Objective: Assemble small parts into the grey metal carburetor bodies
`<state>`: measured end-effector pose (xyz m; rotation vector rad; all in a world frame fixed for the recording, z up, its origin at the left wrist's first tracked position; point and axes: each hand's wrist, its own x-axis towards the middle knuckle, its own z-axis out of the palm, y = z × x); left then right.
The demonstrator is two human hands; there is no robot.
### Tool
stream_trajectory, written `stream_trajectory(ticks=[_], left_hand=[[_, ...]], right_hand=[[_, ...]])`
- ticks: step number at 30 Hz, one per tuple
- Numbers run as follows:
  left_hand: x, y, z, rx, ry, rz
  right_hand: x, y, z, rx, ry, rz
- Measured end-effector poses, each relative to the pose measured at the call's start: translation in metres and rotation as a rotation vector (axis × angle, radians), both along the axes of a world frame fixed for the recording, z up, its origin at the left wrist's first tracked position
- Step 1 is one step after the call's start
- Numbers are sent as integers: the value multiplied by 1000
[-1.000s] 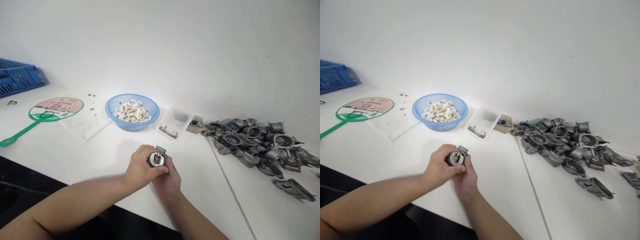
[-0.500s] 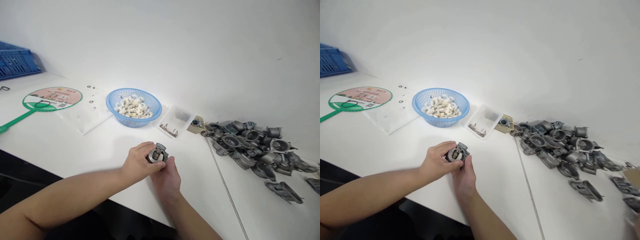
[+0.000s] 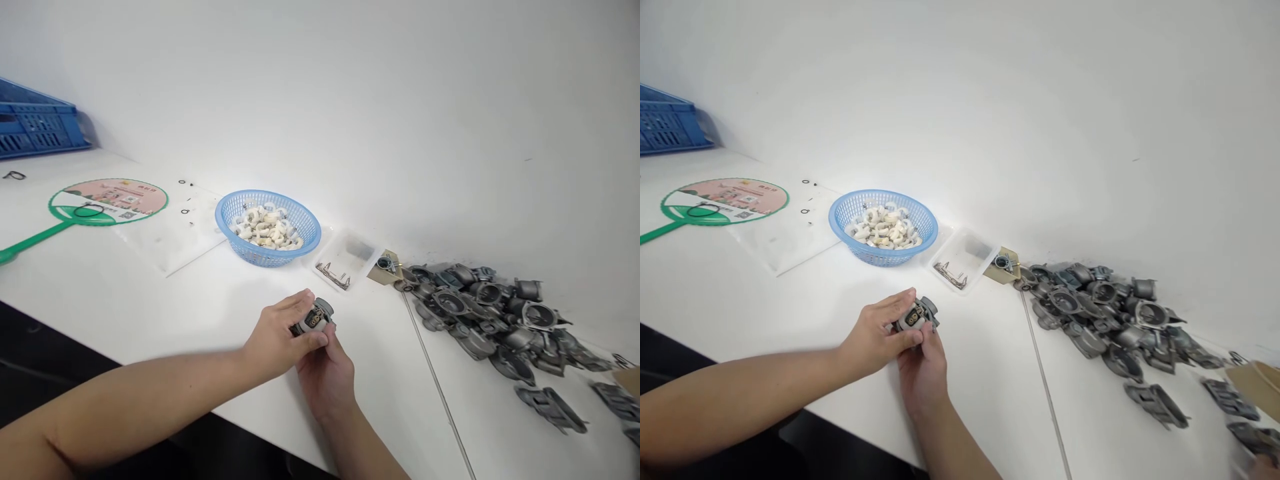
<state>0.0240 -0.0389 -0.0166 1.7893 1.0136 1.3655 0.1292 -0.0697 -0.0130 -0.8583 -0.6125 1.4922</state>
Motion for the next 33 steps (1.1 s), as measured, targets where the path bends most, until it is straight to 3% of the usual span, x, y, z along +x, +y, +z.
stream_trajectory(ticks=[14, 20, 24, 28, 33], left_hand=[[-1, 5, -8, 87, 181, -79], [5, -4, -9, 118, 174, -10], [9, -9, -8, 65, 34, 72], [10, -12, -3, -56, -40, 12], [15, -14, -1, -53, 83, 64]], right_hand=[[16, 10, -25, 159, -302, 0], [18, 9, -28, 201, -360, -7], [16, 8, -32, 199, -414, -9], [16, 8, -35, 179, -448, -30], [10, 12, -36, 167, -420, 5]])
